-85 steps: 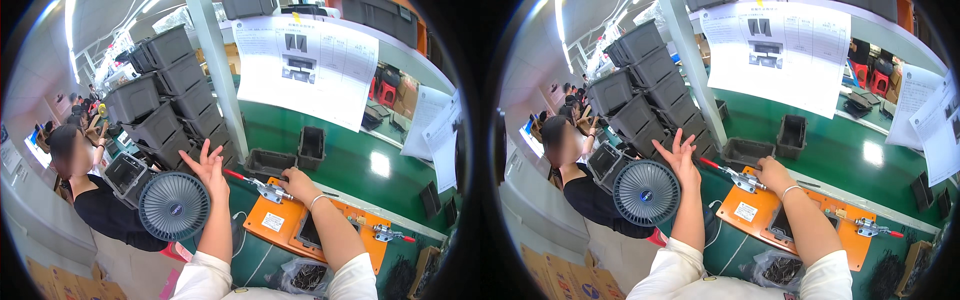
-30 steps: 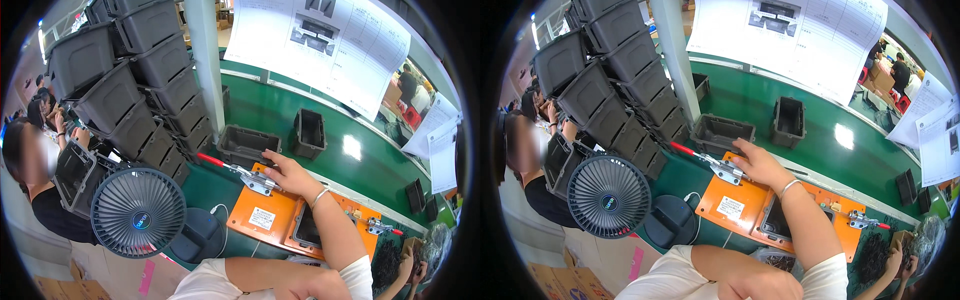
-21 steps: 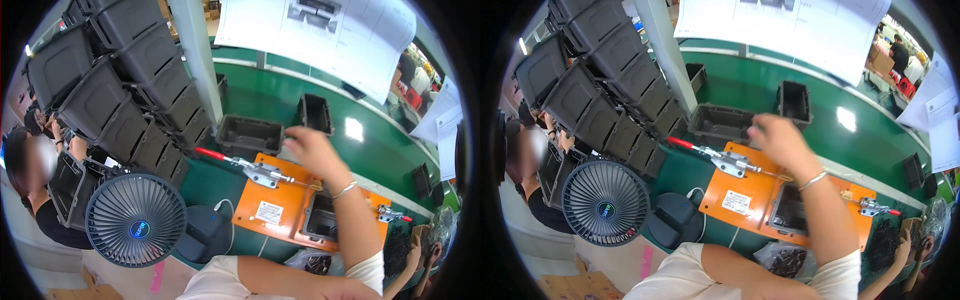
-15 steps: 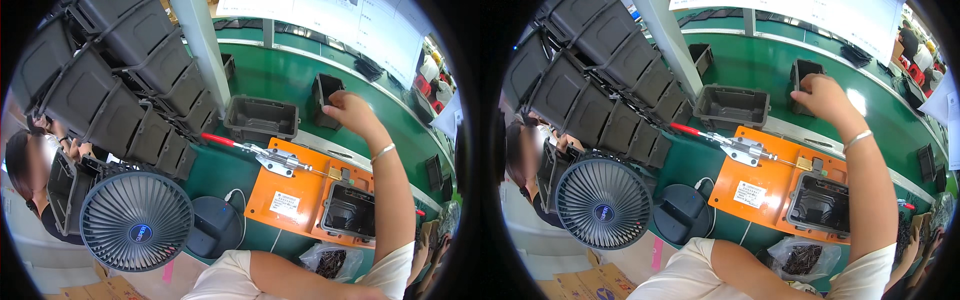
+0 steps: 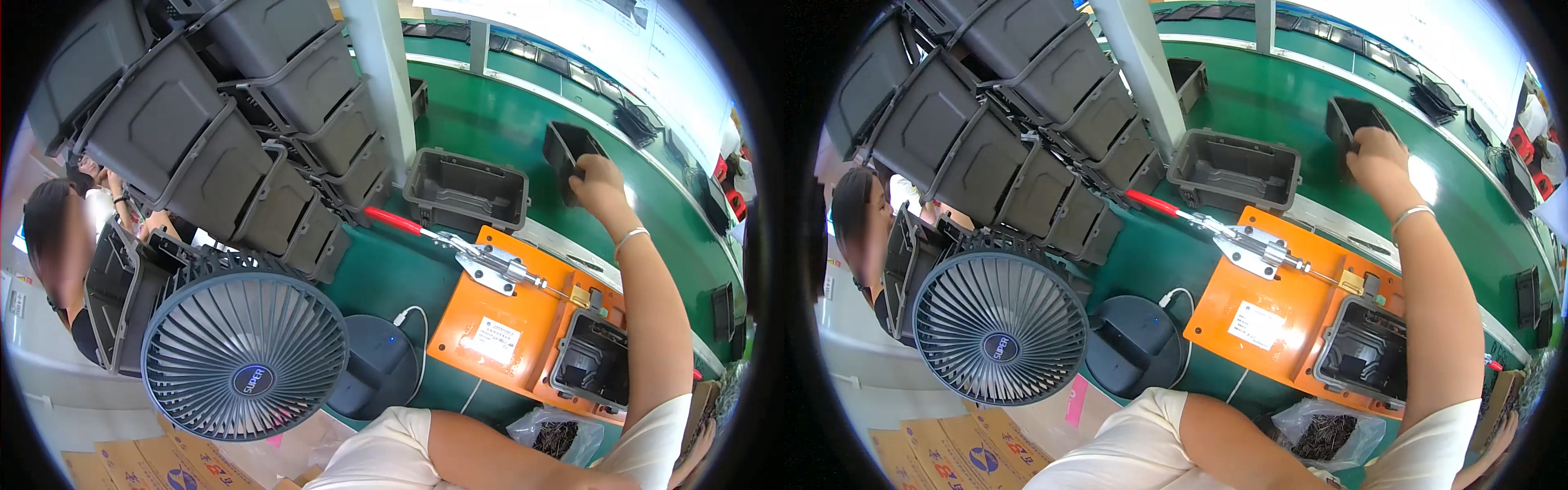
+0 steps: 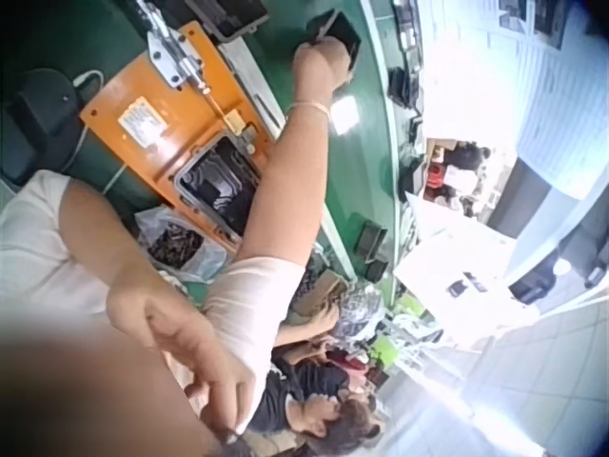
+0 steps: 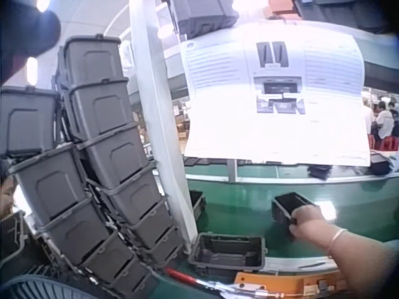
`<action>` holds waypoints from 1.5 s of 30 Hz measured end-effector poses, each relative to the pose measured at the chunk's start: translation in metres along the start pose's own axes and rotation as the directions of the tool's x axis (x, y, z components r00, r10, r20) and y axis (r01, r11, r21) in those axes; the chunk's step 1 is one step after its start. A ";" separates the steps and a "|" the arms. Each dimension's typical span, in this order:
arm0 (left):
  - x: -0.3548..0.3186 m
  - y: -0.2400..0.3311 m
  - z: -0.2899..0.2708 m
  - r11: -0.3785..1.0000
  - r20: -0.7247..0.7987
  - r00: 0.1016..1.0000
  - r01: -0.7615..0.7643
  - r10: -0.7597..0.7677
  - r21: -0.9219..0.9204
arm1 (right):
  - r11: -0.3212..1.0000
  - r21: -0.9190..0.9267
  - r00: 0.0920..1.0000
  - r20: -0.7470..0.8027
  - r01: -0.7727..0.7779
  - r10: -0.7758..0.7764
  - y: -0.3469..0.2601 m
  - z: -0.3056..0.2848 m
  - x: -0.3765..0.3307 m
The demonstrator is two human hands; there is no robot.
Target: Assembling plastic components using a workbench clamp and small fasteners on an industrial assembly line.
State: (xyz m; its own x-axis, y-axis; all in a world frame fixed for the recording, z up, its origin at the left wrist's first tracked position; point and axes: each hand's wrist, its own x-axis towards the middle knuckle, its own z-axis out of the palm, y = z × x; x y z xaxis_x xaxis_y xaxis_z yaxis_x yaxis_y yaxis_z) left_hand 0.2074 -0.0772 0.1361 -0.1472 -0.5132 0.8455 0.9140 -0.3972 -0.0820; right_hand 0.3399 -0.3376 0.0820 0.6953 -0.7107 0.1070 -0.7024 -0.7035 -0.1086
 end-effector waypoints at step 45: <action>0.000 0.027 -0.002 0.837 -0.243 0.967 0.198 -0.081 0.510 | 0.836 0.416 0.862 -0.491 0.358 -0.125 0.121 -0.063 -0.339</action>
State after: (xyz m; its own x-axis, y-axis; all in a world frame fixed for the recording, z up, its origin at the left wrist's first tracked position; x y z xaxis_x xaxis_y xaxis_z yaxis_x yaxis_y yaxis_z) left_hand 0.2314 -0.0894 0.1328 -0.3080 -0.6489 0.6957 0.9286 -0.0459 0.3683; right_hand 0.0091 -0.1819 0.0948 0.6124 -0.5248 0.5912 -0.2747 -0.8425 -0.4633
